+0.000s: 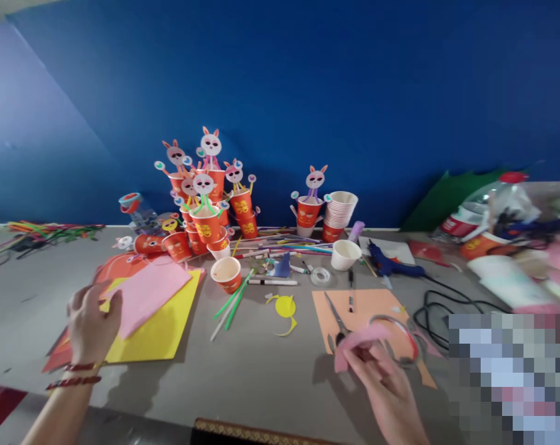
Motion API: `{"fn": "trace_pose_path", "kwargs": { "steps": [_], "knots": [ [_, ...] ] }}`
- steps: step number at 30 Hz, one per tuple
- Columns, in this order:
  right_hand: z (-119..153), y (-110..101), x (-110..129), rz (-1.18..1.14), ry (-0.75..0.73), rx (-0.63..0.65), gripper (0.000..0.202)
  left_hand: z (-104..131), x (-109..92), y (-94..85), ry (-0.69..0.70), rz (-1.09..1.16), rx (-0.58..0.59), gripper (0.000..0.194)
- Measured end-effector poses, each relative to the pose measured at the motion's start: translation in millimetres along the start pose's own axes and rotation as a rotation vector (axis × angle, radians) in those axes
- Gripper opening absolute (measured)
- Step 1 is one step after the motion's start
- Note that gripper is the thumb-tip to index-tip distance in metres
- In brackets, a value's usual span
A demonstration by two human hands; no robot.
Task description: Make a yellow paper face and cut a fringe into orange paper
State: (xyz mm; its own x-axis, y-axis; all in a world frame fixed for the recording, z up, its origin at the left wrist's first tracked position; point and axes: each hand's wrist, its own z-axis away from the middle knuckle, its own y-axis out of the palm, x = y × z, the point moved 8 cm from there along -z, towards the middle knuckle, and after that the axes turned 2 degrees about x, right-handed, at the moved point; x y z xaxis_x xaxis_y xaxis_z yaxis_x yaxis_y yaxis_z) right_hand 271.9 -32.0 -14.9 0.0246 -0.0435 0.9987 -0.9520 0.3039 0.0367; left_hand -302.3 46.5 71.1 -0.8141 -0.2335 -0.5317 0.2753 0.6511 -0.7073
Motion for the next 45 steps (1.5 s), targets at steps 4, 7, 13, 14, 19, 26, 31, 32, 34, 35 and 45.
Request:
{"fn": "trace_pose_path", "kwargs": {
  "steps": [4, 7, 13, 14, 19, 26, 31, 32, 34, 35, 45],
  "knots": [
    [0.9, 29.0, 19.3, 0.105, -0.086, 0.185, 0.025, 61.0, -123.6, 28.9, 0.491, 0.420, 0.305, 0.014],
    [3.0, 42.8, 20.5, 0.131, -0.100, 0.212, 0.024, 128.7, -203.0, 66.6, 0.565, 0.584, 0.759, 0.018],
    [8.9, 60.3, 44.5, 0.348, -0.354, 0.265, 0.013, 232.9, -262.7, 125.3, 0.222, 0.819, 1.438, 0.033],
    [9.7, 62.3, 55.4, 0.414, -0.449, 0.272, 0.012, 237.2, -265.6, 128.4, 0.182, 0.871, 1.449, 0.038],
    [12.9, 77.8, 98.8, 0.687, -0.905, 0.323, 0.025, 243.0, -267.1, 136.3, -0.092, 1.092, 1.505, 0.051],
    [11.1, 96.4, 96.2, 0.806, -1.087, 0.356, 0.033, 215.7, -260.5, 140.4, -0.149, 1.232, 1.198, 0.046],
    [15.8, 98.8, 91.9, 0.674, -1.063, 0.471, 0.023, 207.1, -257.1, 142.3, -0.079, 1.217, 1.112, 0.039],
    [13.3, 98.3, 90.7, 0.630, -1.016, 0.470, 0.022, 206.7, -256.5, 141.7, -0.049, 1.201, 1.095, 0.036],
    [5.2, 96.7, 85.6, 0.543, -0.887, 0.445, 0.016, 208.9, -256.7, 140.8, 0.019, 1.159, 1.090, 0.033],
    [0.2, 96.0, 81.1, 0.510, -0.806, 0.429, 0.013, 211.4, -257.3, 140.7, 0.044, 1.143, 1.108, 0.032],
    [-21.4, 98.3, 46.3, 0.488, -0.353, 0.453, 0.014, 219.6, -264.3, 133.6, 0.125, 1.053, 1.202, 0.036]
  ]
}}
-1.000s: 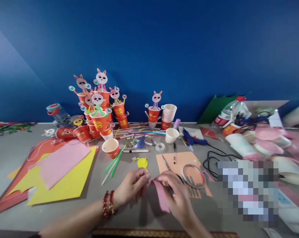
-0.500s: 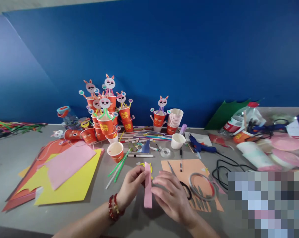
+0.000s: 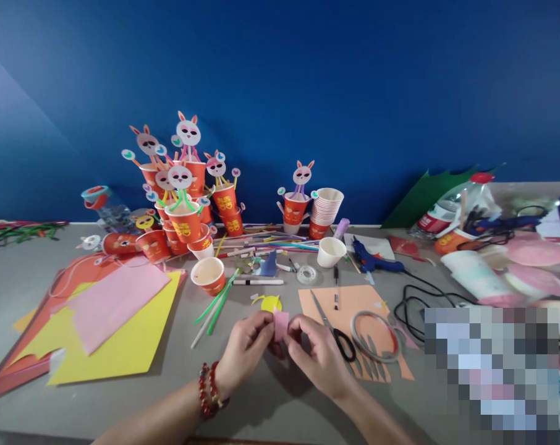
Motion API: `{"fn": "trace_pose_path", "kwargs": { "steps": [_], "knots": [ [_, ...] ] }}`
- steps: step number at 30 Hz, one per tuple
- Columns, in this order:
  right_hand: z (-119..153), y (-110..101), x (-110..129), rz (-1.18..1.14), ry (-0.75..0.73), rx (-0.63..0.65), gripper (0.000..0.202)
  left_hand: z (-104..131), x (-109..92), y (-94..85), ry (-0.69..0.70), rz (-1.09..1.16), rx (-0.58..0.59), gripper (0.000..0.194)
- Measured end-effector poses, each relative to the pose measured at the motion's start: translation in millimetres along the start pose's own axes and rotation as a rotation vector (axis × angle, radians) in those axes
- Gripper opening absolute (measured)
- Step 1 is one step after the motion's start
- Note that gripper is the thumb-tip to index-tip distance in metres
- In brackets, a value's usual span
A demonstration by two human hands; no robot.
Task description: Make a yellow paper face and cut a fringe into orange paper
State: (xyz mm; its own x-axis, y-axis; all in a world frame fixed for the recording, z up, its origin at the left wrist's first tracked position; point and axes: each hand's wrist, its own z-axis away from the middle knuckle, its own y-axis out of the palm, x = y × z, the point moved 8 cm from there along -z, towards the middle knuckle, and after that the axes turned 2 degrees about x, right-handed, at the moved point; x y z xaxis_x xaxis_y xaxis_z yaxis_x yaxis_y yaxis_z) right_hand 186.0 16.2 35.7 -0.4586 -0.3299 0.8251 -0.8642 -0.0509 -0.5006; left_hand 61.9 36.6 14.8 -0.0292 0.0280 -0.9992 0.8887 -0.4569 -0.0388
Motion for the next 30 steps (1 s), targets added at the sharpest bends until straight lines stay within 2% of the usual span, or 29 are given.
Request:
{"fn": "trace_pose_path", "kwargs": {
  "steps": [5, 11, 14, 17, 22, 30],
  "knots": [
    [-1.8, 1.4, -4.8, -0.002, 0.026, 0.004, 0.013, -0.6, 9.4, 3.3, -0.031, 0.089, 0.025, 0.037],
    [-1.1, 5.0, -5.7, 0.034, 0.028, 0.045, 0.014, -2.5, 10.2, -3.5, -0.025, -0.088, -0.061, 0.026],
    [-0.7, 4.3, -5.3, -0.028, 0.036, 0.070, 0.011, -2.1, 9.8, -2.9, -0.028, -0.087, -0.055, 0.024],
    [-1.6, -0.5, -5.9, -0.129, 0.064, 0.039, 0.010, -0.9, 13.4, 1.9, -0.048, -0.006, -0.011, 0.024],
    [-4.0, 0.1, -7.3, -0.255, 0.107, 0.027, 0.016, 1.6, 18.0, 10.4, -0.062, 0.058, 0.050, 0.025],
    [-3.3, 6.3, -15.0, -0.360, 0.128, 0.041, 0.019, 2.7, 14.3, 12.0, -0.027, 0.053, 0.045, 0.028]
  ]
}}
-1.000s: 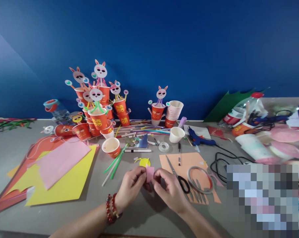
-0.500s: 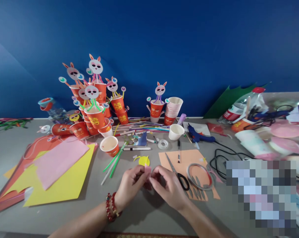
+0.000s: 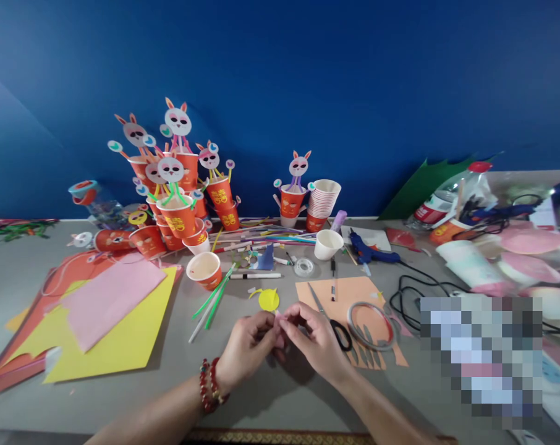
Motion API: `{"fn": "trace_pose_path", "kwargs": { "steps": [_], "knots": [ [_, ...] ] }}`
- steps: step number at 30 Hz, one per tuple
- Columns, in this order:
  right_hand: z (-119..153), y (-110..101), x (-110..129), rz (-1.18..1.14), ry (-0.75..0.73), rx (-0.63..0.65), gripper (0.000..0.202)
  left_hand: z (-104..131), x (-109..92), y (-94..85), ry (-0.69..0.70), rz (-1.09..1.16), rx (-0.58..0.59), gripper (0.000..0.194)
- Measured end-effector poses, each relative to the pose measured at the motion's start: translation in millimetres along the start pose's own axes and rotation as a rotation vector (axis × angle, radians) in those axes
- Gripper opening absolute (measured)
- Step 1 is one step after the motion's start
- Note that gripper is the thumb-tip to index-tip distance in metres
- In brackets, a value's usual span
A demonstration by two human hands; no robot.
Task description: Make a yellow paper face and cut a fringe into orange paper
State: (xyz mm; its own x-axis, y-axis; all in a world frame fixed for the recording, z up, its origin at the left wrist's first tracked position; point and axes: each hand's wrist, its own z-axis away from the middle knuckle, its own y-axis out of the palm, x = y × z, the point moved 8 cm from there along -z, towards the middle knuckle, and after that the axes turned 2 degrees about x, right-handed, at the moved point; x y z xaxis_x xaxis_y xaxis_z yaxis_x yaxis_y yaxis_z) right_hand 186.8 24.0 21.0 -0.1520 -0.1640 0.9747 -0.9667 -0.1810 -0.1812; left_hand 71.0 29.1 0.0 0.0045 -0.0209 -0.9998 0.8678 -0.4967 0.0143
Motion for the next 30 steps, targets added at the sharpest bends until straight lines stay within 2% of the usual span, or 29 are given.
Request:
{"fn": "trace_pose_path", "kwargs": {
  "steps": [10, 17, 24, 30],
  "knots": [
    [-1.3, 3.9, -14.7, -0.224, 0.132, 0.030, 0.024, -0.7, -2.3, 0.6, 0.014, -0.016, -0.004, 0.029],
    [-2.0, 3.0, -19.6, -0.252, 0.156, 0.018, 0.028, 0.2, -4.7, 0.2, 0.006, -0.043, -0.012, 0.029],
    [-1.2, 4.9, -13.9, -0.309, 0.144, 0.022, 0.027, 0.5, -0.4, -0.8, 0.010, -0.114, -0.013, 0.029],
    [0.5, -8.8, -33.2, -0.380, 0.174, -0.114, 0.030, 1.6, -2.7, -1.0, 0.010, -0.194, -0.032, 0.026]
  ]
}}
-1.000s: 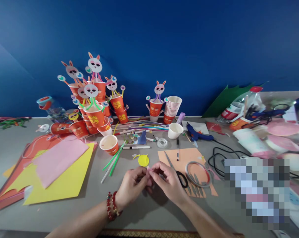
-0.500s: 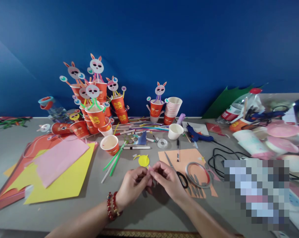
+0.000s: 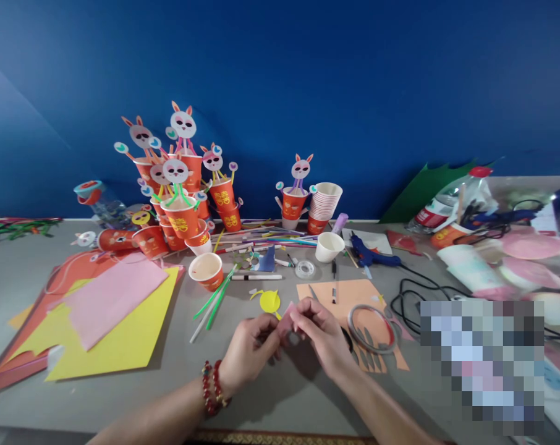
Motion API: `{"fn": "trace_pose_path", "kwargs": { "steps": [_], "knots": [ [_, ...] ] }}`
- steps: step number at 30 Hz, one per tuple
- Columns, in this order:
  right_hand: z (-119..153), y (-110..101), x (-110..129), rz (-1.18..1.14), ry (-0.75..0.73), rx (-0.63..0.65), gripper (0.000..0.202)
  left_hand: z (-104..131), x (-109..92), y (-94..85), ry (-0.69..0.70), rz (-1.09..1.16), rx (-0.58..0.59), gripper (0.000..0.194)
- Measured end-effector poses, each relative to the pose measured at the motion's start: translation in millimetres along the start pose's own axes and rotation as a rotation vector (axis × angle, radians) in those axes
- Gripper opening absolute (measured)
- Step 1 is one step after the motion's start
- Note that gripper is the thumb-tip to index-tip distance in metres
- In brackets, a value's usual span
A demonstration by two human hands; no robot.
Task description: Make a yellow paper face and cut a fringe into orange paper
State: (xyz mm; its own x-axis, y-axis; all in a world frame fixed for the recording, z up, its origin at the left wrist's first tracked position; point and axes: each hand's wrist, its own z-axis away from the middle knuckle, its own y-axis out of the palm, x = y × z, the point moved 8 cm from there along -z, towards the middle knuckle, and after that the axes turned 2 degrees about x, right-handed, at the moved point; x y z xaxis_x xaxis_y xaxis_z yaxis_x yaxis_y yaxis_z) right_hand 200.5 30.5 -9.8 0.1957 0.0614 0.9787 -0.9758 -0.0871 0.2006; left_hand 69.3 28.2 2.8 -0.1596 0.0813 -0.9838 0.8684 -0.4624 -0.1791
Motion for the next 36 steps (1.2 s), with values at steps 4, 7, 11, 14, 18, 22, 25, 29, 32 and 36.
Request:
{"fn": "trace_pose_path", "kwargs": {
  "steps": [4, 7, 11, 14, 18, 22, 25, 29, 32, 36],
  "knots": [
    [-0.4, -3.6, -4.1, -0.049, -0.010, -0.011, 0.031, 0.1, 0.6, 0.1, 0.002, -0.019, -0.003, 0.027],
    [1.3, -4.1, 0.9, -0.038, -0.021, -0.031, 0.032, 0.2, 1.7, 0.0, 0.000, -0.015, -0.003, 0.029],
    [5.5, -3.4, 11.0, 0.031, -0.029, -0.056, 0.033, 0.2, -0.8, 0.7, 0.014, -0.037, 0.016, 0.032],
    [7.0, -1.1, 16.2, 0.072, -0.047, -0.057, 0.034, -0.1, -0.1, 3.0, 0.010, -0.045, 0.038, 0.031],
    [5.8, -0.1, 16.5, 0.100, -0.049, -0.061, 0.035, -0.3, 7.5, 8.1, -0.022, 0.055, 0.064, 0.029],
    [5.9, -1.3, 14.8, 0.095, -0.055, -0.061, 0.034, 0.9, 11.4, 12.3, -0.019, 0.149, 0.090, 0.029],
    [6.6, -0.5, 12.3, 0.083, -0.058, -0.037, 0.031, 0.5, 11.9, 12.4, -0.031, 0.236, 0.097, 0.033],
    [5.8, -1.3, 6.9, 0.028, -0.067, -0.025, 0.028, -2.0, 14.9, 11.3, -0.111, 0.368, 0.104, 0.039],
    [5.1, -3.3, 2.7, -0.028, -0.069, -0.036, 0.029, -2.1, 13.8, 7.7, -0.107, 0.347, 0.089, 0.040],
    [7.1, -2.7, 5.3, -0.010, -0.070, -0.041, 0.030, -1.2, 12.5, 4.7, -0.089, 0.308, 0.075, 0.040]
  ]
}}
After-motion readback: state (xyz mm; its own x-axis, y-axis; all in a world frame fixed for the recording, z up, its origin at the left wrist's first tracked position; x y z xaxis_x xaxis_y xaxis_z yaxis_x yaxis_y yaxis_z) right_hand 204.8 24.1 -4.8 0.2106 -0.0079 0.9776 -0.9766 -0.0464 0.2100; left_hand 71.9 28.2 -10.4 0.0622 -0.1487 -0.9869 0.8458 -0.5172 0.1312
